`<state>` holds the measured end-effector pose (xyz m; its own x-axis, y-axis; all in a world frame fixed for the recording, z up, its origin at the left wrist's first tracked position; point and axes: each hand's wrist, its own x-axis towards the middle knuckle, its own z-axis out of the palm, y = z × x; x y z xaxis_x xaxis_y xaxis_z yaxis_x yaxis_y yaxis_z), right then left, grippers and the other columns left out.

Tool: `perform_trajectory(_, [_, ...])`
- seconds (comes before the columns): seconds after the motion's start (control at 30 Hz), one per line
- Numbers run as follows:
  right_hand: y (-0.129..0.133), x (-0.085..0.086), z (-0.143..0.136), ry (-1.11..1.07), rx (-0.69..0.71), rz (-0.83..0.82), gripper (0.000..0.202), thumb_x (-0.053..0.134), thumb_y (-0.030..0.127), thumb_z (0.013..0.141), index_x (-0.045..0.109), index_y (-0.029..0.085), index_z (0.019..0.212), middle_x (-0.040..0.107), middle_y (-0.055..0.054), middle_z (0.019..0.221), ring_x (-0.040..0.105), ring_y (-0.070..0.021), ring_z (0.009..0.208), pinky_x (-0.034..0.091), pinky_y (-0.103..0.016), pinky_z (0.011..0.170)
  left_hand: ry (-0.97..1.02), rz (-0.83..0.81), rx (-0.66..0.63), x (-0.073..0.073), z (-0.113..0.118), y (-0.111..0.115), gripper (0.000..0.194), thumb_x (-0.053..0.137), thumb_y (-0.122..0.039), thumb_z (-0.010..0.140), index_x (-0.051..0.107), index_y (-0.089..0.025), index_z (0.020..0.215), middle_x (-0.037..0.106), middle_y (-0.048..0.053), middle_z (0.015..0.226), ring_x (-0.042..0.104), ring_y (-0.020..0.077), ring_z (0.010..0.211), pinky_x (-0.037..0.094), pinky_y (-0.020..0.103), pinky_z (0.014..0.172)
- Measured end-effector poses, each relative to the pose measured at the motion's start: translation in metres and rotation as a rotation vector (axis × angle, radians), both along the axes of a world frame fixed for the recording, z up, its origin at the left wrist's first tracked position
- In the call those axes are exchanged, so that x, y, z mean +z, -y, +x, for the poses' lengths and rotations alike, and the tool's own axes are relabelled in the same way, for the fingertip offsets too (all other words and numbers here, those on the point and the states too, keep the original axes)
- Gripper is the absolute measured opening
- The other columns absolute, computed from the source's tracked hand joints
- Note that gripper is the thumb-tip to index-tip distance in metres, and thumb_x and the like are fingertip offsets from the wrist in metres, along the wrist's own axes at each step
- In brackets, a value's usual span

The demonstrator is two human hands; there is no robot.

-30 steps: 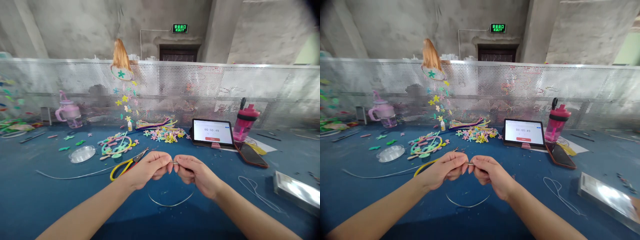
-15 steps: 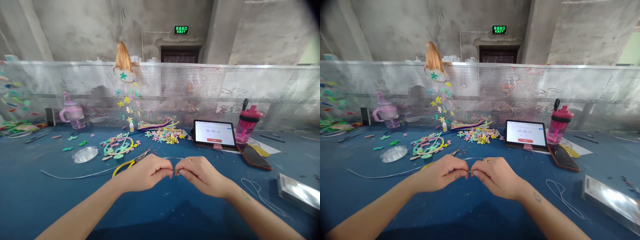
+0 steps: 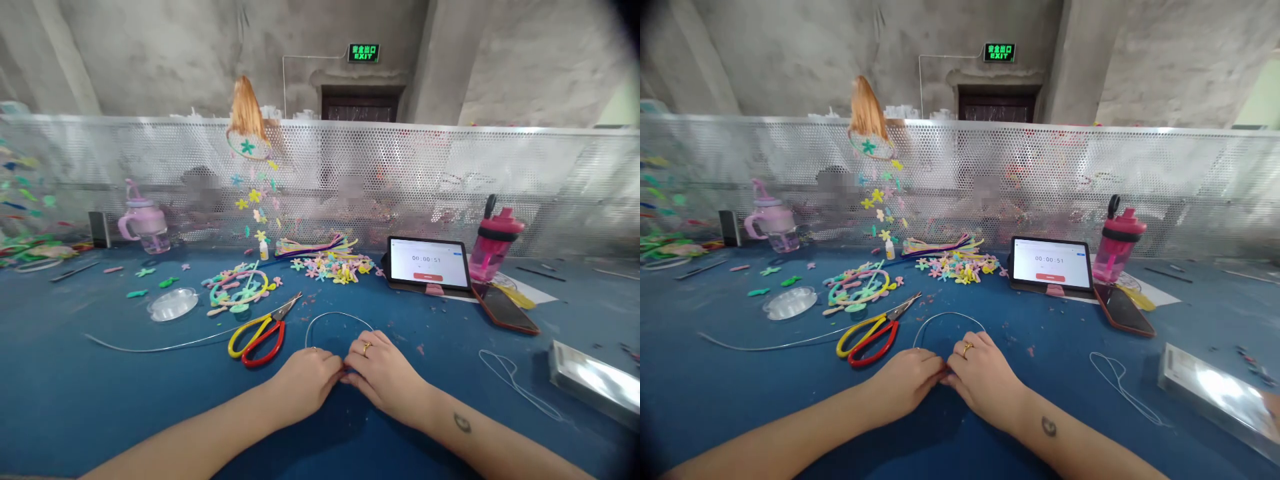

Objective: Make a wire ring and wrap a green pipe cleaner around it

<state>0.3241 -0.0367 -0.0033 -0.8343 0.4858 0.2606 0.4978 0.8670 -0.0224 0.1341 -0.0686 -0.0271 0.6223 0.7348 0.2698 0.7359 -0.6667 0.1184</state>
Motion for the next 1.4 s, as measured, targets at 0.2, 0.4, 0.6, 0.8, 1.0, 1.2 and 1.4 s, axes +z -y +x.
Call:
perform_trajectory(0.2, [0.01, 0.001, 0.002, -0.002, -0.018, 0.023, 0.021, 0.048, 0.031, 0.091, 0.056, 0.018, 0.075, 0.06, -0.002, 0.081, 0.045, -0.0182, 0.083, 0.028, -0.034, 0.075, 0.14, -0.172, -0.057, 0.009, -0.007, 0.011, 0.016, 0.036, -0.018, 0.093, 0.052, -0.018, 0.09, 0.06, 0.003, 0.085, 0.057, 0.014, 0.075, 0.043, 0.022, 0.067])
perform_trajectory(0.4, [0.014, 0.009, -0.001, -0.092, 0.106, -0.191, 0.021, 0.042, 0.019, 0.092, 0.055, 0.018, 0.075, 0.06, 0.0, 0.077, 0.046, -0.0141, 0.076, 0.033, -0.029, 0.076, 0.201, -0.2, -0.12, 0.019, -0.012, 0.017, 0.019, 0.037, -0.018, 0.092, 0.055, -0.017, 0.086, 0.06, 0.003, 0.081, 0.055, 0.0144, 0.078, 0.041, 0.022, 0.071])
perform_trajectory(0.6, [0.021, 0.029, -0.001, -0.288, 0.256, -0.39, 0.026, 0.038, 0.017, 0.094, 0.057, 0.017, 0.077, 0.06, 0.0, 0.075, 0.049, -0.0122, 0.076, 0.038, -0.024, 0.076, 0.399, -0.3, -0.17, 0.044, -0.012, 0.028, 0.023, 0.038, -0.021, 0.093, 0.058, -0.016, 0.083, 0.059, 0.001, 0.077, 0.053, 0.0113, 0.073, 0.039, 0.02, 0.068])
perform_trajectory(0.8, [0.028, 0.034, -0.003, -0.331, 0.172, -0.361, 0.025, 0.041, 0.019, 0.093, 0.058, 0.018, 0.076, 0.061, 0.0, 0.074, 0.05, -0.0127, 0.077, 0.038, -0.026, 0.077, 0.506, -0.327, -0.164, 0.049, -0.011, 0.031, 0.024, 0.04, -0.024, 0.093, 0.058, -0.015, 0.079, 0.056, 0.001, 0.073, 0.051, 0.0099, 0.069, 0.038, 0.019, 0.065])
perform_trajectory(1.0, [0.02, 0.038, 0.001, -0.328, 0.1, -0.229, 0.017, 0.046, 0.032, 0.092, 0.058, 0.02, 0.092, 0.062, -0.001, 0.081, 0.052, -0.0137, 0.076, 0.039, -0.026, 0.073, 0.597, -0.258, -0.027, 0.05, -0.016, 0.022, 0.023, 0.044, -0.029, 0.09, 0.053, -0.015, 0.074, 0.049, -0.002, 0.066, 0.041, 0.0086, 0.059, 0.032, 0.02, 0.055])
perform_trajectory(1.2, [0.002, 0.054, -0.004, -0.436, 0.006, 0.079, 0.022, 0.041, 0.03, 0.094, 0.058, 0.018, 0.092, 0.061, -0.002, 0.078, 0.055, -0.0111, 0.069, 0.04, -0.022, 0.065, 0.651, -0.08, 0.057, 0.079, -0.015, 0.01, 0.02, 0.041, -0.029, 0.092, 0.057, -0.018, 0.088, 0.054, -0.002, 0.07, 0.044, 0.0092, 0.062, 0.034, 0.02, 0.056])
perform_trajectory(1.4, [-0.025, 0.061, -0.016, -0.288, -0.199, 0.379, 0.04, 0.03, 0.04, 0.096, 0.062, 0.018, 0.084, 0.061, -0.005, 0.074, 0.057, -0.0151, 0.068, 0.037, -0.024, 0.059, 0.505, 0.116, 0.158, 0.079, -0.01, -0.014, 0.024, 0.034, -0.028, 0.094, 0.055, -0.017, 0.089, 0.057, 0.0, 0.069, 0.051, 0.0107, 0.062, 0.038, 0.022, 0.061])
